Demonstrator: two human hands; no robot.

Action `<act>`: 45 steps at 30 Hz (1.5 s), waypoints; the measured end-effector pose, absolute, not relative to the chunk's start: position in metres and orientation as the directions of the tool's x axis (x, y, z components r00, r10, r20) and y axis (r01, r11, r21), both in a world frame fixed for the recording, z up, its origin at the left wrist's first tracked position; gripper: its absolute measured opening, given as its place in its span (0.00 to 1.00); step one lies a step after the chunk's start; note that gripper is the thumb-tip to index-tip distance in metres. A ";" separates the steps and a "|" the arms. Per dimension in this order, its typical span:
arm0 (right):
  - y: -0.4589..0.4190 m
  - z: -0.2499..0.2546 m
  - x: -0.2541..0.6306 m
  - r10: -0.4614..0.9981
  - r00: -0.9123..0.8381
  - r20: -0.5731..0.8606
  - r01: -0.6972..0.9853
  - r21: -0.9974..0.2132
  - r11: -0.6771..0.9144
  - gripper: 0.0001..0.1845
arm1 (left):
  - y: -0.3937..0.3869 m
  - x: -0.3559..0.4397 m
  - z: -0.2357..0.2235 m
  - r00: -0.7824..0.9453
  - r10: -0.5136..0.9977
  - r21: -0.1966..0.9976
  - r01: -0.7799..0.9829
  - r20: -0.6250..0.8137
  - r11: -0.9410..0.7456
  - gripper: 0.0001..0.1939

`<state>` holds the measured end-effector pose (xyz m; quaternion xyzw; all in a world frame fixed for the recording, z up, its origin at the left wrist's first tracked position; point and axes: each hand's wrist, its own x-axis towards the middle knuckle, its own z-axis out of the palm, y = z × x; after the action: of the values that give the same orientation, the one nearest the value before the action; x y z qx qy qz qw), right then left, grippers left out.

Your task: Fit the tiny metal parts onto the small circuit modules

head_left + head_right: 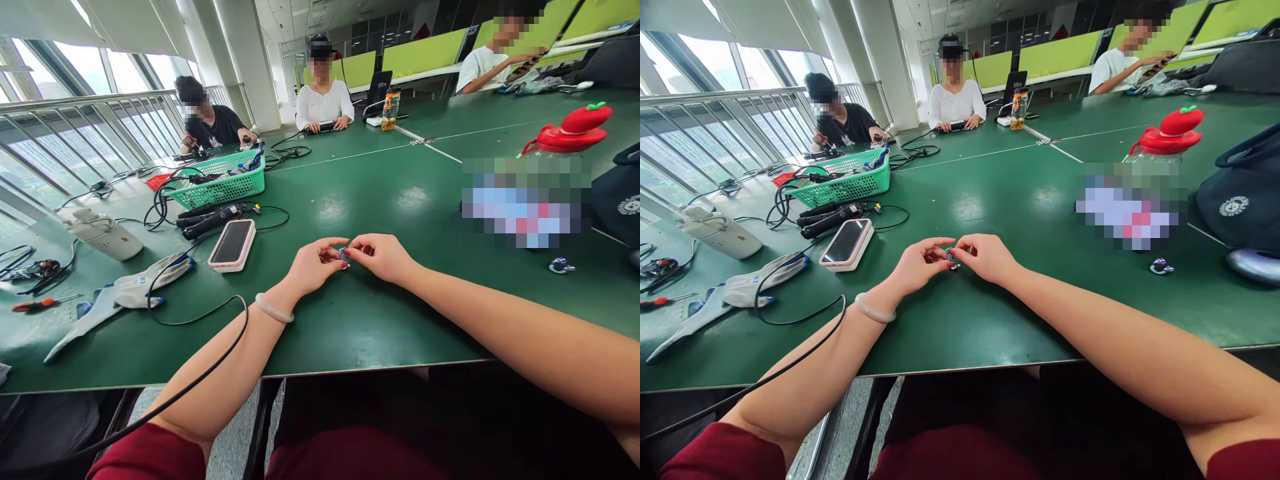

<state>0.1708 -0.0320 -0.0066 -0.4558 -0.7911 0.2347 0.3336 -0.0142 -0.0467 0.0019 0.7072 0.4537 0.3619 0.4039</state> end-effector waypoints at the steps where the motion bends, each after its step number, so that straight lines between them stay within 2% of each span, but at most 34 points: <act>1: -0.033 -0.006 0.171 0.865 -0.369 0.339 0.575 -0.649 0.499 0.16 | -0.046 -0.014 0.002 0.339 0.931 0.916 0.317 0.134 -0.247 0.24; 6: -0.039 -0.004 0.170 0.812 -0.406 0.420 0.602 -0.545 0.583 0.13 | -0.046 -0.014 0.002 0.373 0.919 0.927 0.284 0.130 -0.247 0.27; 10: -0.039 -0.004 0.169 0.794 -0.433 0.427 0.593 -0.528 0.608 0.12 | -0.048 -0.014 0.004 0.388 0.908 0.899 0.324 0.156 -0.293 0.26; 15: -0.031 -0.009 0.170 0.795 -0.503 0.340 0.587 -0.540 0.603 0.14 | -0.047 -0.018 0.007 0.345 0.924 0.852 0.422 0.165 -0.309 0.20; 20: -0.024 -0.016 0.173 0.799 -0.550 0.241 0.673 -0.438 0.596 0.06 | -0.041 -0.024 0.006 0.283 0.945 0.806 0.515 0.162 -0.293 0.14; 26: -0.023 -0.018 0.172 0.812 -0.544 0.211 0.710 -0.399 0.580 0.07 | -0.033 -0.027 -0.002 0.214 0.963 0.786 0.563 0.161 -0.257 0.14; 33: -0.022 -0.017 0.173 0.848 -0.453 0.274 0.724 -0.441 0.530 0.06 | -0.030 -0.030 -0.008 0.226 0.964 0.780 0.574 0.141 -0.249 0.15; 39: -0.024 -0.015 0.175 0.868 -0.414 0.275 0.782 -0.379 0.494 0.08 | -0.030 -0.030 -0.008 0.237 0.961 0.785 0.565 0.142 -0.255 0.14; 45: -0.031 -0.014 0.171 0.790 -0.529 0.310 0.724 -0.321 0.611 0.06 | -0.029 -0.030 -0.010 0.241 0.957 0.773 0.572 0.160 -0.273 0.15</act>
<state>0.1709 -0.0313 -0.0145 -0.4344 -0.8711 0.0762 0.2161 -0.0302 -0.0286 -0.0098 0.7295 0.5242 0.3233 0.2976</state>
